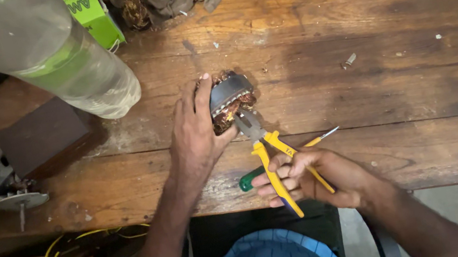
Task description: The person disassembles an electric motor armature on a wooden workbench. They hold the motor with one hand and use pliers and a screwdriver to pry and pull copper windings and other components out of the motor housing, working around the part and setting extracted pieces on the table.
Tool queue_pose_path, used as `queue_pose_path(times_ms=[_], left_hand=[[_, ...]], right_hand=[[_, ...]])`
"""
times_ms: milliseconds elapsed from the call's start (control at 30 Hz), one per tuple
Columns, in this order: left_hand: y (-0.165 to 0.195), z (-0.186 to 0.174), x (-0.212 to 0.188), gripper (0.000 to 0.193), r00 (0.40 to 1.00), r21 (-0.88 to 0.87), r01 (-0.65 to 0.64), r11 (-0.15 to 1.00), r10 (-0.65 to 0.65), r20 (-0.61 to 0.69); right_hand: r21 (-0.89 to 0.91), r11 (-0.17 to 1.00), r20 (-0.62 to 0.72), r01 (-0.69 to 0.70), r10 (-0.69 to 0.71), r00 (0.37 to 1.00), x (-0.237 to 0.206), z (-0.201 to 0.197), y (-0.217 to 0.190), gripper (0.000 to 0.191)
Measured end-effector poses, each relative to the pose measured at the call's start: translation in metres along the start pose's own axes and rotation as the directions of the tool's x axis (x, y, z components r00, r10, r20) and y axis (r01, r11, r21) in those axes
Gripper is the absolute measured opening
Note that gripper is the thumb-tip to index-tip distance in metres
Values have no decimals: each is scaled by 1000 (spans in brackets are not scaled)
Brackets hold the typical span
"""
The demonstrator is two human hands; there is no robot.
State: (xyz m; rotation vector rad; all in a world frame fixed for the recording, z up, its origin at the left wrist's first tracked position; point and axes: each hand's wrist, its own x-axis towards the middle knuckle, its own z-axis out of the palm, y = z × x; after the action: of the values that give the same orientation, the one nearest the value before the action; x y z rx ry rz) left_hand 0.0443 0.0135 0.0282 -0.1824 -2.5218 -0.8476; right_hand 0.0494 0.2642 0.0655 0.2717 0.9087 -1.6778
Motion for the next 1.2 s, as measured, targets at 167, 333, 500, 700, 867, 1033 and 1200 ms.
queue_pose_path(times_ms=[167, 333, 500, 700, 867, 1033, 1200], left_hand=[[1, 0, 1, 107, 1000, 3, 3, 1000, -4, 2], [-2, -1, 3, 111, 999, -2, 19, 1000, -19, 40], [-8, -2, 7, 110, 999, -1, -11, 1000, 11, 45], [-10, -4, 11, 111, 997, -14, -28, 1000, 29, 67], [-11, -5, 17, 112, 991, -22, 8, 1000, -5, 137], [-11, -5, 27, 112, 978, 44, -1, 999, -8, 206], [-3, 0, 36, 112, 951, 128, 4, 992, -43, 305]], right_hand=[[-151, 989, -100, 1, -16, 995, 4, 3, -6, 42], [-155, 988, -118, -27, 8, 993, 12, 0, -10, 40], [-119, 993, -126, 2, -17, 992, 24, -1, -8, 33], [-27, 997, -261, -69, 59, 963, 28, 6, -5, 27], [-60, 998, -242, 25, -38, 970, 31, 8, -7, 19], [-365, 917, -460, -160, -28, 888, 37, 7, -17, 20], [-960, 277, -71, 48, -407, 911, 21, 4, -38, 19]])
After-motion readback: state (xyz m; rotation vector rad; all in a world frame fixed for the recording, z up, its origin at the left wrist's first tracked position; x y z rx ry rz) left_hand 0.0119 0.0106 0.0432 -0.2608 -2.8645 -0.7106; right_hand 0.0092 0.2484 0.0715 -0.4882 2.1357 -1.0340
